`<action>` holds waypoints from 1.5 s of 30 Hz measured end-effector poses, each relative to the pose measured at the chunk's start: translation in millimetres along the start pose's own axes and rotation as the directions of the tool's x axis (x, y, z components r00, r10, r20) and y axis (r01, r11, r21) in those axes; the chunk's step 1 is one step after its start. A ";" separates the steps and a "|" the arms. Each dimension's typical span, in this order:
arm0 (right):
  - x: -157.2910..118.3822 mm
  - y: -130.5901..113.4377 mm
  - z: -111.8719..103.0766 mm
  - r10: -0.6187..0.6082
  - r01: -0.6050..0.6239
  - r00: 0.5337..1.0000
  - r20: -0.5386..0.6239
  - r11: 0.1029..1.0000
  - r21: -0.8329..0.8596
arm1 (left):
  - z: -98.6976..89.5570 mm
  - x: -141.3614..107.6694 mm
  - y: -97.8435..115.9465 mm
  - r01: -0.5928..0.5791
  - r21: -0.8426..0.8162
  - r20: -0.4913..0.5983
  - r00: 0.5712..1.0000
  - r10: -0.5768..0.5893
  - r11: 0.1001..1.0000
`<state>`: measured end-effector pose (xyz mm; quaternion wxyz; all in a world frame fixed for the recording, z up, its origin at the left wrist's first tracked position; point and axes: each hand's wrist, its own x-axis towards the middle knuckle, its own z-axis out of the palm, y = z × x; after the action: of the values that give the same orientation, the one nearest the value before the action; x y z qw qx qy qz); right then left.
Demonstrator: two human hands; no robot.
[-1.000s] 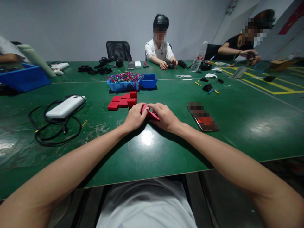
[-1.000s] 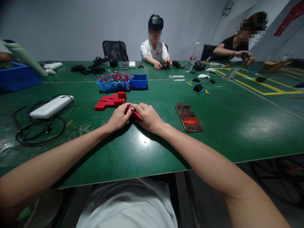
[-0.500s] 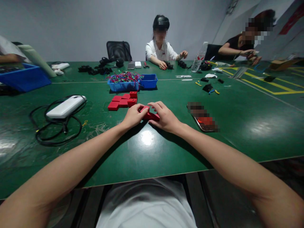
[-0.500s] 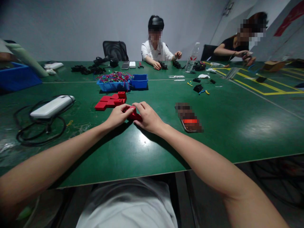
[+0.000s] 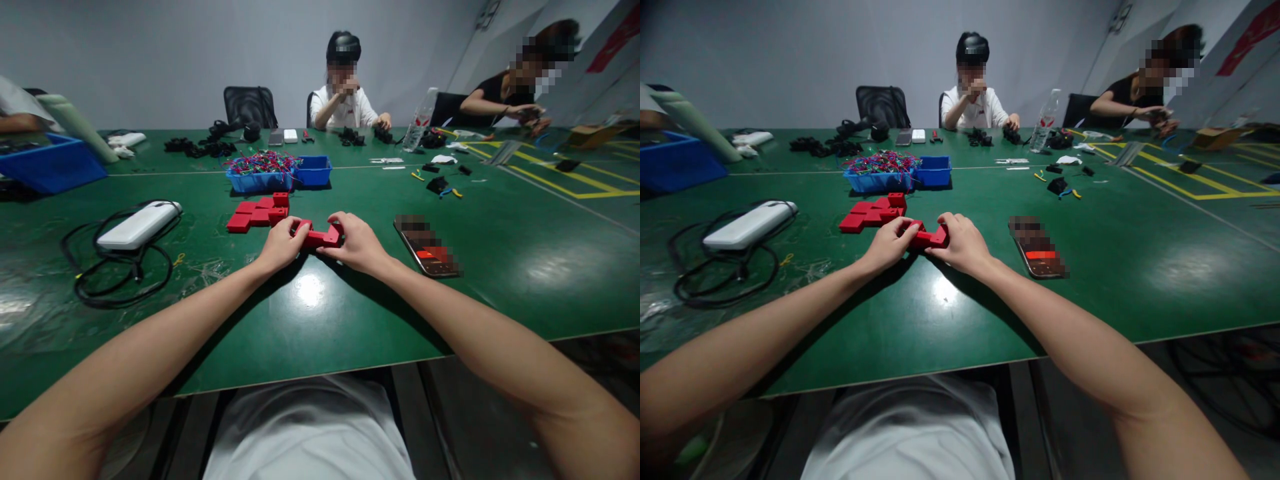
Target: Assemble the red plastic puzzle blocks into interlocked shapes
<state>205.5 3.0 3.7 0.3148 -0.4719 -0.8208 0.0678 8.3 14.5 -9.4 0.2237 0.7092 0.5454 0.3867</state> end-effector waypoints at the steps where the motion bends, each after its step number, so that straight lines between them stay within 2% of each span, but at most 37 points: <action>1: 1.0 -1.1 -0.5 -0.022 0.024 0.999 -0.050 0.999 0.033 | 0.0 0.4 -0.7 -0.003 -0.003 -0.009 1.000 0.003 1.000; 4: 3.2 -4.8 -3.7 -0.075 0.096 0.980 -0.185 0.990 0.104 | 0.3 1.5 -3.2 -0.011 -0.029 0.012 1.000 0.011 1.000; 7: 3.4 -8.2 -7.8 -0.124 0.159 0.967 -0.223 0.977 0.143 | 0.6 2.3 -5.4 -0.023 -0.033 0.073 0.997 0.025 0.999; 13: 0.7 -11.3 -9.7 -0.322 0.351 0.930 -0.176 0.921 0.167 | 1.1 3.9 -8.4 -0.009 -0.061 0.144 0.989 0.018 0.998; 19: -0.7 -10.3 -4.9 -0.375 0.387 0.922 -0.094 0.898 0.211 | 0.0 3.4 -7.6 -0.038 -0.111 0.187 0.981 0.058 0.993; 22: -1.0 -10.0 -3.8 -0.383 0.388 0.921 -0.070 0.890 0.238 | 0.4 2.9 -7.1 -0.053 -0.125 0.155 0.985 0.073 0.991; 26: -1.8 -10.4 -1.8 -0.372 0.370 0.927 -0.052 0.879 0.300 | 2.4 2.7 -7.7 -0.068 -0.142 0.043 0.996 0.075 0.987; 30: -2.4 -10.6 0.0 -0.358 0.349 0.933 -0.036 0.877 0.331 | 4.0 2.8 -8.6 -0.043 -0.176 0.005 0.999 0.045 0.983; 33: -1.9 -11.1 0.3 -0.259 0.253 0.966 -0.030 0.904 0.346 | 3.7 2.4 -7.9 -0.048 -0.197 -0.011 0.999 0.047 0.979; 37: 0.7 -8.5 2.8 -0.052 0.058 0.998 -0.026 0.912 0.407 | 1.9 -0.5 -4.0 -0.114 -0.165 -0.093 0.991 0.099 0.980; 40: 2.7 -1.9 7.0 0.022 -0.041 0.999 0.049 0.902 0.429 | 0.9 -3.4 -0.5 -0.183 -0.158 -0.133 0.978 0.163 0.970; 45: 5.3 6.8 9.6 -0.049 -0.090 0.970 0.239 0.837 0.539 | 0.2 -6.3 1.1 -0.288 -0.111 -0.187 0.946 0.265 0.951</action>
<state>202.9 12.9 -4.3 0.3323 -0.3593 -0.7944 0.3597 8.4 8.2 -10.7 0.1679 0.7264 0.4295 0.5097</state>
